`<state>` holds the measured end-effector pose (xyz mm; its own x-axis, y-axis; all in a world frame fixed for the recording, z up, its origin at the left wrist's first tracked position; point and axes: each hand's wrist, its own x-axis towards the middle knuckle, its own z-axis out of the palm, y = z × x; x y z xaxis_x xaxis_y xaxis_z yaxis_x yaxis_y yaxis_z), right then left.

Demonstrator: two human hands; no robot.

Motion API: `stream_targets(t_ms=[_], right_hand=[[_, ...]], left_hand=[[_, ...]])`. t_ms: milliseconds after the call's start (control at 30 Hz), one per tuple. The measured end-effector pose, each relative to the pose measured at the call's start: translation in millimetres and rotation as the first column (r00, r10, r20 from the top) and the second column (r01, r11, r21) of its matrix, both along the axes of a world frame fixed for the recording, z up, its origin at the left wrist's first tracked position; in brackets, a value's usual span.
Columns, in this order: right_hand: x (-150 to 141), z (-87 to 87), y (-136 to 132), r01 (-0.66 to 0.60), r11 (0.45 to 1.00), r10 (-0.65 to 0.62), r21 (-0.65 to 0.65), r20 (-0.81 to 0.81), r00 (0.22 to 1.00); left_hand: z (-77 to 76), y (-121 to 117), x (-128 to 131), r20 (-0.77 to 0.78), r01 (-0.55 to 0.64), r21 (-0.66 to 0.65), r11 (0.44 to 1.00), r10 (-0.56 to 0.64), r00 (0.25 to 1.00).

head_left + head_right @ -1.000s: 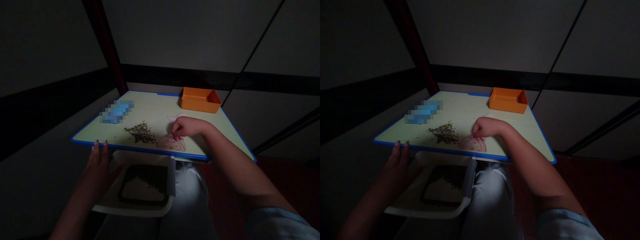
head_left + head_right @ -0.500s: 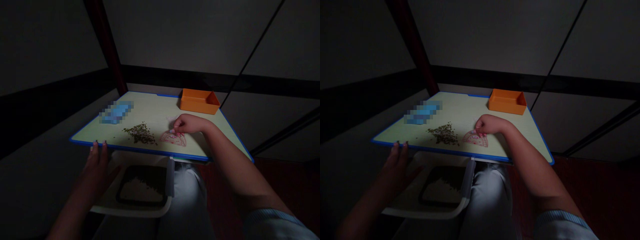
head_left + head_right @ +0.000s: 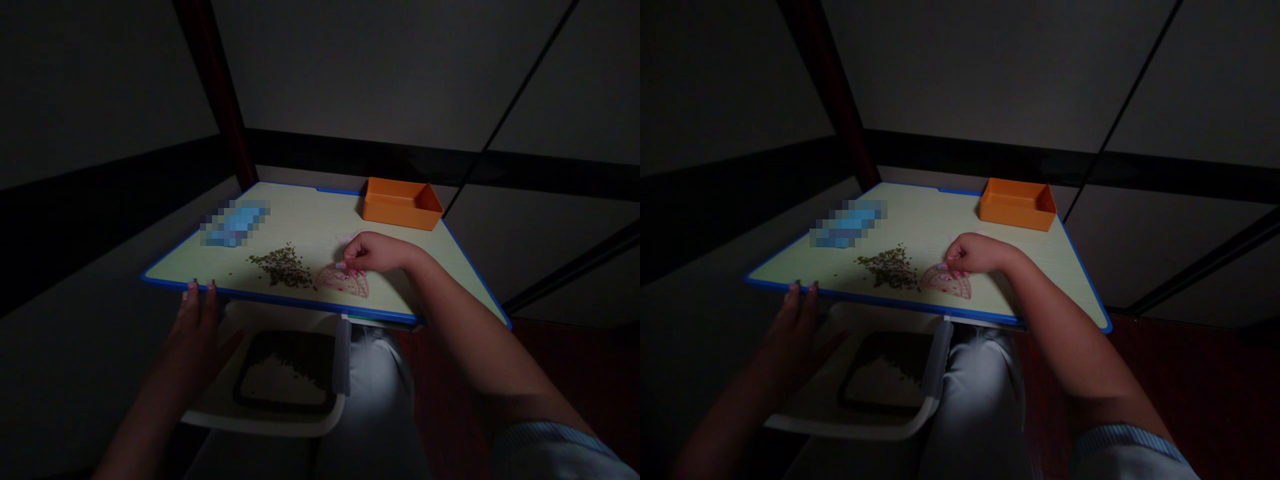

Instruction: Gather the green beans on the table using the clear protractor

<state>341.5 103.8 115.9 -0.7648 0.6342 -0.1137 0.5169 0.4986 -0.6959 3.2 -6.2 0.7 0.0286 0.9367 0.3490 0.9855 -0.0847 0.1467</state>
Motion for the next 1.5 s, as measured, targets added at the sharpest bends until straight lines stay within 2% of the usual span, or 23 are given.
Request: stream_targets(t_ms=[300, 633, 933, 1500], right_hand=[[-3.9, -2.1, -0.2, -0.024, 1.000, 0.024, 0.006, 0.031, 0.999], [-2.4, -2.0, -0.3, -0.094, 0.994, 0.096, -0.054, 0.034, 0.995], [-4.2, 2.4, -4.2, -0.061, 0.997, 0.061, -0.043, 0.004, 0.998], [-1.5, 0.0, -1.1, -0.101, 0.991, 0.104, -0.084, 0.033, 0.994]], left_hand=[[2.9, -0.6, 0.8, 0.015, -0.018, -0.043, 0.999, 0.019, 1.000], [-1.7, 0.7, -2.2, 0.009, 0.002, -0.010, 1.000, -0.002, 1.000], [-0.5, -1.1, -1.4, 0.002, -0.009, -0.022, 1.000, 0.009, 1.000], [-1.9, 0.7, -3.2, -0.002, -0.017, -0.025, 1.000, 0.017, 1.000]])
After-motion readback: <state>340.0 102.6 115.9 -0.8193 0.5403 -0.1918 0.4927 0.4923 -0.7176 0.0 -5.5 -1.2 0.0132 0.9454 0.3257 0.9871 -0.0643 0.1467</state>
